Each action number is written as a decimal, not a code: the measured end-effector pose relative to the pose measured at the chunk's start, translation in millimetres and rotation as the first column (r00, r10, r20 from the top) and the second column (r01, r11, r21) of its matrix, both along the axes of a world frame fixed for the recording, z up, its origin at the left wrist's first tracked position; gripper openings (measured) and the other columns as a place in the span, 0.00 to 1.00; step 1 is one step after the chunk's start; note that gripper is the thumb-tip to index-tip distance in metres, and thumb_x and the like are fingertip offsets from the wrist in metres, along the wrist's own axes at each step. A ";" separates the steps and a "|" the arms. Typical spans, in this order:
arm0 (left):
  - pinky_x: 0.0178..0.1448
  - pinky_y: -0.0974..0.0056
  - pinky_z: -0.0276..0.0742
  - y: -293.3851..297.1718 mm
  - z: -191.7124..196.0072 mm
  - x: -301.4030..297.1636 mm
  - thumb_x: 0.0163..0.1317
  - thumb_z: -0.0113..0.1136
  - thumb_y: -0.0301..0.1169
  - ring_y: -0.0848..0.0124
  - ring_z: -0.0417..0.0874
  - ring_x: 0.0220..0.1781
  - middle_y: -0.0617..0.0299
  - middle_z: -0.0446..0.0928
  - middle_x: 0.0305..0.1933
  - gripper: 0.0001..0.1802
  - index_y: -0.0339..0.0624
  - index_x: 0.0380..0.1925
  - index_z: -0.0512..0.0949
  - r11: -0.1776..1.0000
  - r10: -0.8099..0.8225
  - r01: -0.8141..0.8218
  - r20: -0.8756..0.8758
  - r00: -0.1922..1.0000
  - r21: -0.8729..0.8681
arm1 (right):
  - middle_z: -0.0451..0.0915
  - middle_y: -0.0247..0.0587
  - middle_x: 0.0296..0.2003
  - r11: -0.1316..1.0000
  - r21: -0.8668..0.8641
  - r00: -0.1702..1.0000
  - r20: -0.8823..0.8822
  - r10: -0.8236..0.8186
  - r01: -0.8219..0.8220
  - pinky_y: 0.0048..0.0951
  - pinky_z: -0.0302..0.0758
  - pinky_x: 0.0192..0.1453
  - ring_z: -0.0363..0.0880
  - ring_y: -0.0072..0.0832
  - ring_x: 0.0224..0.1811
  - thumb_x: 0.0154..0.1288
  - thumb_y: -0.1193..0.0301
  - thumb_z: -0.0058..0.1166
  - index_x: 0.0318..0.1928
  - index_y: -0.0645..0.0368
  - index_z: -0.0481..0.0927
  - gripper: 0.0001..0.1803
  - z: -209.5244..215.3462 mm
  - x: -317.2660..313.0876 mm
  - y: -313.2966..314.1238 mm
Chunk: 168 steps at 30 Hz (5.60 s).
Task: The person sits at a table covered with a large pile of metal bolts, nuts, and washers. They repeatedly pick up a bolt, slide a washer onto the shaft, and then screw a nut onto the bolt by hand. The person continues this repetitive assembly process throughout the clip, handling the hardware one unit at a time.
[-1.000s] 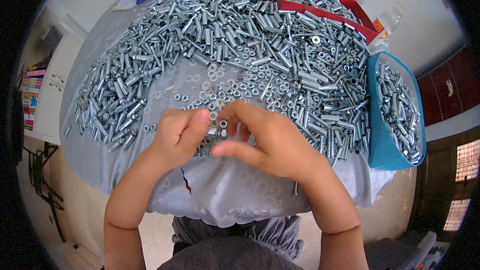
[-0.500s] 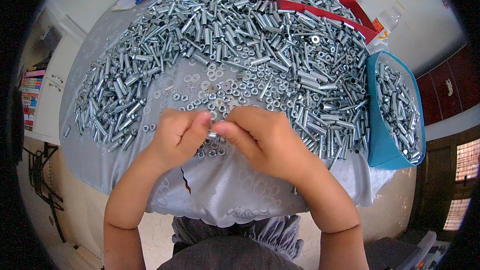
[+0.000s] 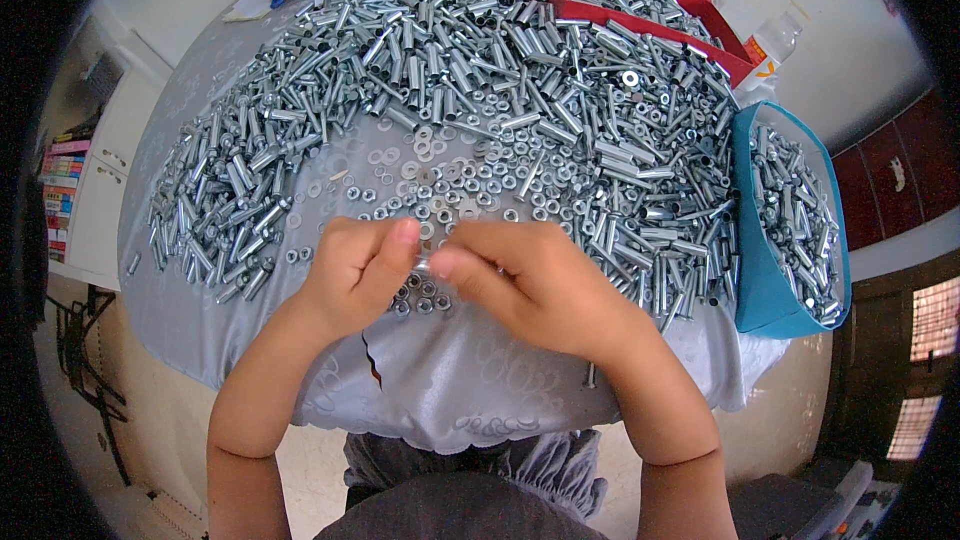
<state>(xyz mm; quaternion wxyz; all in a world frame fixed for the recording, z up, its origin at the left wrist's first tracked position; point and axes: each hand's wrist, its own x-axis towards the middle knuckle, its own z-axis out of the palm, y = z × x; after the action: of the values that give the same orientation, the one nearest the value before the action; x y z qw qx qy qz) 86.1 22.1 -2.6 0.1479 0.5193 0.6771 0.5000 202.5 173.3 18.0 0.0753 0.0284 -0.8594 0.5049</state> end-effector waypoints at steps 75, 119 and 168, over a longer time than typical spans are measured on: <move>0.18 0.71 0.51 -0.7 4.1 -13.3 0.66 0.38 0.48 0.79 0.53 0.12 0.71 0.53 0.11 0.23 0.47 0.15 0.60 0.949 0.021 -0.305 0.946 0.322 0.082 | 0.68 0.31 0.15 0.868 -0.466 0.978 0.185 -0.097 0.174 0.19 0.60 0.22 0.65 0.16 0.17 0.69 0.60 0.37 0.25 0.61 0.72 0.21 4.9 7.4 -5.7; 0.59 0.54 0.61 14.3 -26.2 -16.8 0.53 0.55 0.33 0.55 0.66 0.56 0.52 0.68 0.52 0.23 0.38 0.50 0.68 0.975 0.121 -0.199 -0.508 0.853 -0.101 | 0.75 0.47 0.37 0.522 0.534 0.675 -0.132 -0.726 0.665 0.34 0.68 0.48 0.72 0.40 0.44 0.50 0.67 0.59 0.38 0.61 0.76 0.15 -2.6 19.5 87.2; 0.54 0.58 0.65 16.1 -27.6 -16.0 0.50 0.58 0.29 0.57 0.71 0.49 0.55 0.71 0.48 0.18 0.39 0.43 0.72 0.982 0.164 -0.190 -0.449 0.878 -0.013 | 0.72 0.41 0.34 0.557 0.709 0.895 -0.260 -0.363 0.432 0.37 0.66 0.44 0.70 0.38 0.39 0.51 0.68 0.55 0.36 0.56 0.76 0.11 -30.9 -18.2 27.0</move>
<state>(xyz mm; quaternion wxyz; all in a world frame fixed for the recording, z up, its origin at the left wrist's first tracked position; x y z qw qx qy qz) 70.1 38.2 -30.2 -0.0428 0.5515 0.7514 0.3597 184.4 200.3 -12.9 0.2044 -0.1165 -0.9693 0.0720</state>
